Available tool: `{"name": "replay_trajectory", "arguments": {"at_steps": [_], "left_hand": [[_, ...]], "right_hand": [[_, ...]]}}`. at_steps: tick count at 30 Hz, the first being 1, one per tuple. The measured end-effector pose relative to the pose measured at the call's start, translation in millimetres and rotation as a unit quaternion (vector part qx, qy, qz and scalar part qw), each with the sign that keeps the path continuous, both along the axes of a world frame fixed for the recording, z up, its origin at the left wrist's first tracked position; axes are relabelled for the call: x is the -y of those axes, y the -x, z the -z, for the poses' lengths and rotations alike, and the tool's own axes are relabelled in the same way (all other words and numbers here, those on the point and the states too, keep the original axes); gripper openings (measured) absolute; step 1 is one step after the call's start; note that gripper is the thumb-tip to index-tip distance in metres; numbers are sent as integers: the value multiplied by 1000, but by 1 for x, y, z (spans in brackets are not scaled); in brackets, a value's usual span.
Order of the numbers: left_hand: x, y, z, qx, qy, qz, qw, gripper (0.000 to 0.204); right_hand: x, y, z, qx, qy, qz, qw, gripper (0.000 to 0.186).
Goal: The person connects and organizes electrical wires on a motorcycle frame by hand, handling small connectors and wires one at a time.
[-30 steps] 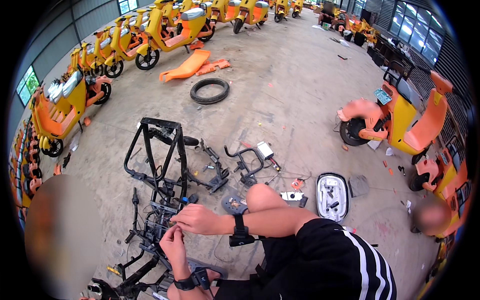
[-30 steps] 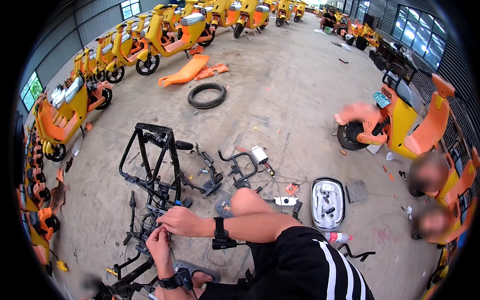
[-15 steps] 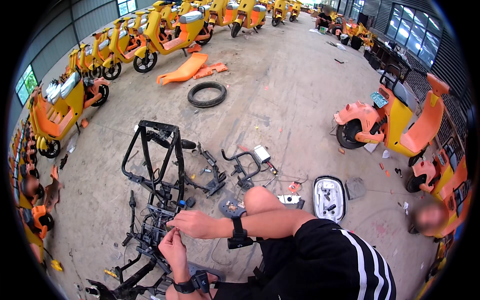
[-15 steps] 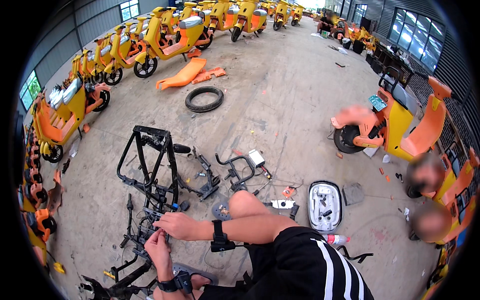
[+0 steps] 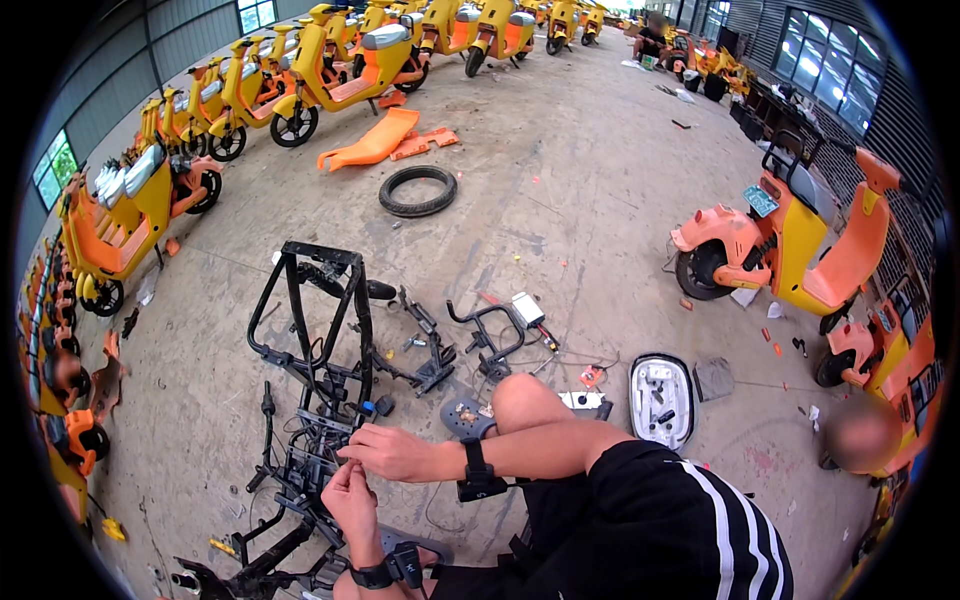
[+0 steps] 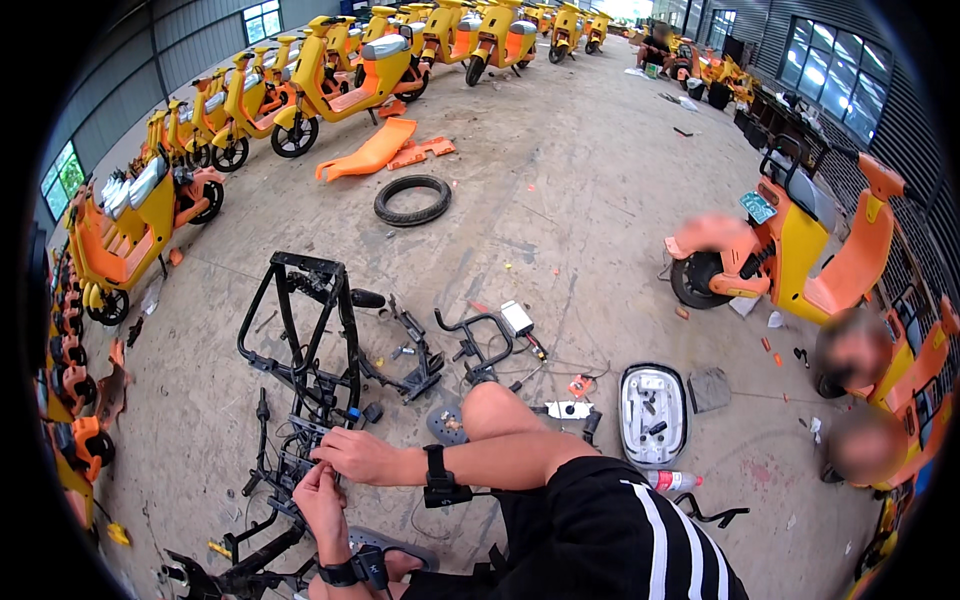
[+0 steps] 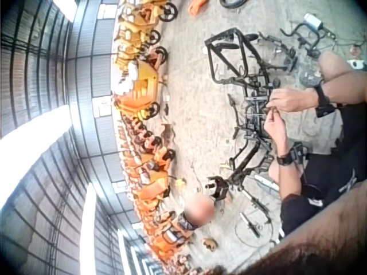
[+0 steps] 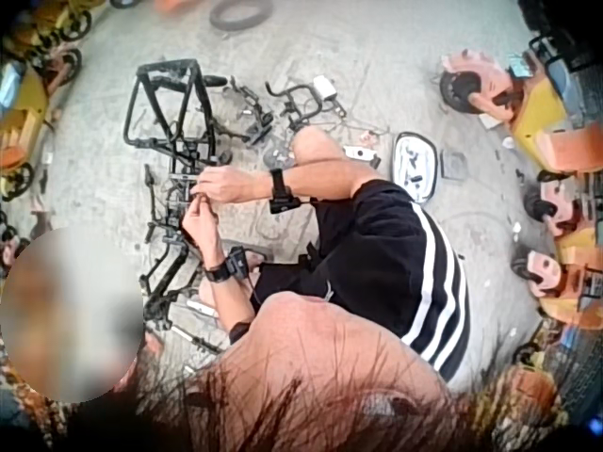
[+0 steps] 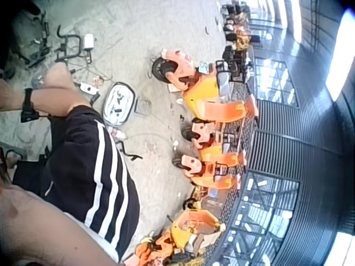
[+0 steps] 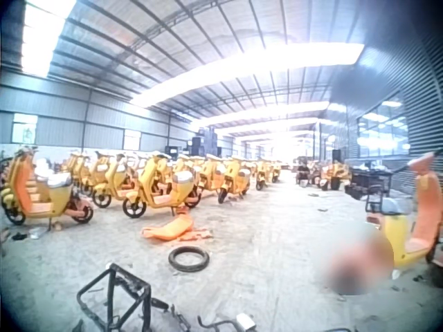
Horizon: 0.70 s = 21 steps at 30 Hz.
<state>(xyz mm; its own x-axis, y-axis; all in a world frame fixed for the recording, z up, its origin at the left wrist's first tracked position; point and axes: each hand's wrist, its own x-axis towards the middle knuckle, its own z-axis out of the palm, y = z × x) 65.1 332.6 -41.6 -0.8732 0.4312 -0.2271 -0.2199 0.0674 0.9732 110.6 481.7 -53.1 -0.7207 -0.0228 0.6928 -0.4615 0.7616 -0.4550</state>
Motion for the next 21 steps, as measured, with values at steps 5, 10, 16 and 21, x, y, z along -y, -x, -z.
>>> {"name": "replay_trajectory", "arguments": {"at_steps": [5,10,16,21], "left_hand": [[-3,1,-8,4,1,-10,1000,20],[-8,2,-7,0,1,3,1000,20],[-2,4,7,-69,58,-2,996,21],[-2,-1,29,-120,16,34,992,26]], "right_hand": [[-6,-1,-2,-21,16,-5,1000,31],[-8,-1,-5,-6,27,7,1000,28],[-2,11,9,-33,-5,-7,999,27],[-7,6,3,-5,28,8,1000,26]]}}
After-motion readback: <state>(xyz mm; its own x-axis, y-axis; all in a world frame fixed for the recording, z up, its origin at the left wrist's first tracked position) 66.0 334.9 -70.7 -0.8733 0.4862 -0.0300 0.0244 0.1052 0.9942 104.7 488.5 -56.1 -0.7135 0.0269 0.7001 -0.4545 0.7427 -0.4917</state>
